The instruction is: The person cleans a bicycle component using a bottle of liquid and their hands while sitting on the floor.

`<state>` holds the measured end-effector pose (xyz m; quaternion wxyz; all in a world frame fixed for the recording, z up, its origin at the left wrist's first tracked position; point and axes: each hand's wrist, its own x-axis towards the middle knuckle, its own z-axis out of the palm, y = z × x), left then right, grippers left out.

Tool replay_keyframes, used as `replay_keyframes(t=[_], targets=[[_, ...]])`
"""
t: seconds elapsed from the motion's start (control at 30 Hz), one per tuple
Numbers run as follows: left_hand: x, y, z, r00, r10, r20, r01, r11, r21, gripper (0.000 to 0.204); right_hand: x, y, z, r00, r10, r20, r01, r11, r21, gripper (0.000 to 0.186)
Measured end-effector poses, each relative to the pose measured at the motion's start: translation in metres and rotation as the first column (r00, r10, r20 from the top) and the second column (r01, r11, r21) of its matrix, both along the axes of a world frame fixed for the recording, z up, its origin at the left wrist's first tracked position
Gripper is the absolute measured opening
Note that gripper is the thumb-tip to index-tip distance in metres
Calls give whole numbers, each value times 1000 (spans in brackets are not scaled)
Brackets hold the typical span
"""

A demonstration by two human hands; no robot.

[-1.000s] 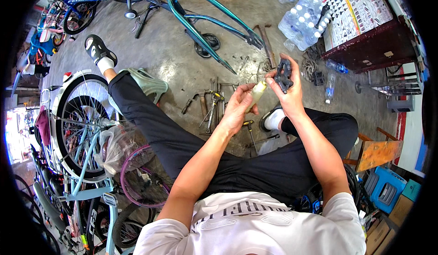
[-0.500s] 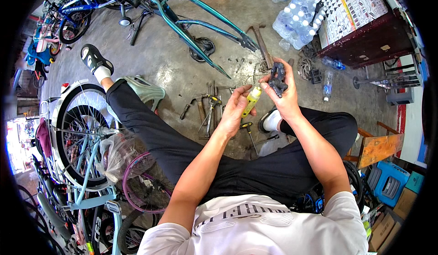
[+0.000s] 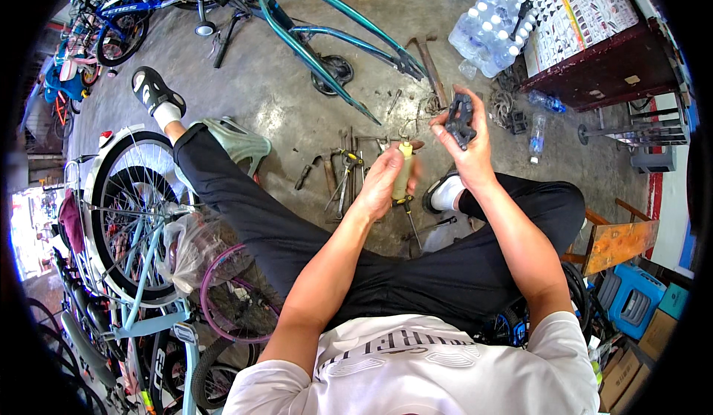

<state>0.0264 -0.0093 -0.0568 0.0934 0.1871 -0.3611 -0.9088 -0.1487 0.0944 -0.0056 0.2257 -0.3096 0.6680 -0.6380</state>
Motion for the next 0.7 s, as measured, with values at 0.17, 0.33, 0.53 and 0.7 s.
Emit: replay_keyframes(t=[0.17, 0.33, 0.53, 0.7], targets=[[-1, 5, -12, 995, -9, 101, 22, 991, -132, 59, -51, 7, -31, 950, -221, -221, 270, 937, 221, 74], [2, 7, -28, 983, -45, 180, 71, 988, -138, 51, -85, 25, -147, 826, -400, -398, 558, 678, 478, 76], [21, 12, -43, 921, -57, 385, 120, 982, -143, 45, -73, 22, -256, 861, -387, -329, 502, 548, 669, 80], [19, 8, -55, 881, -110, 460, 172, 980, -96, 44, -82, -5, -303, 872, -392, -294, 474, 522, 709, 80]])
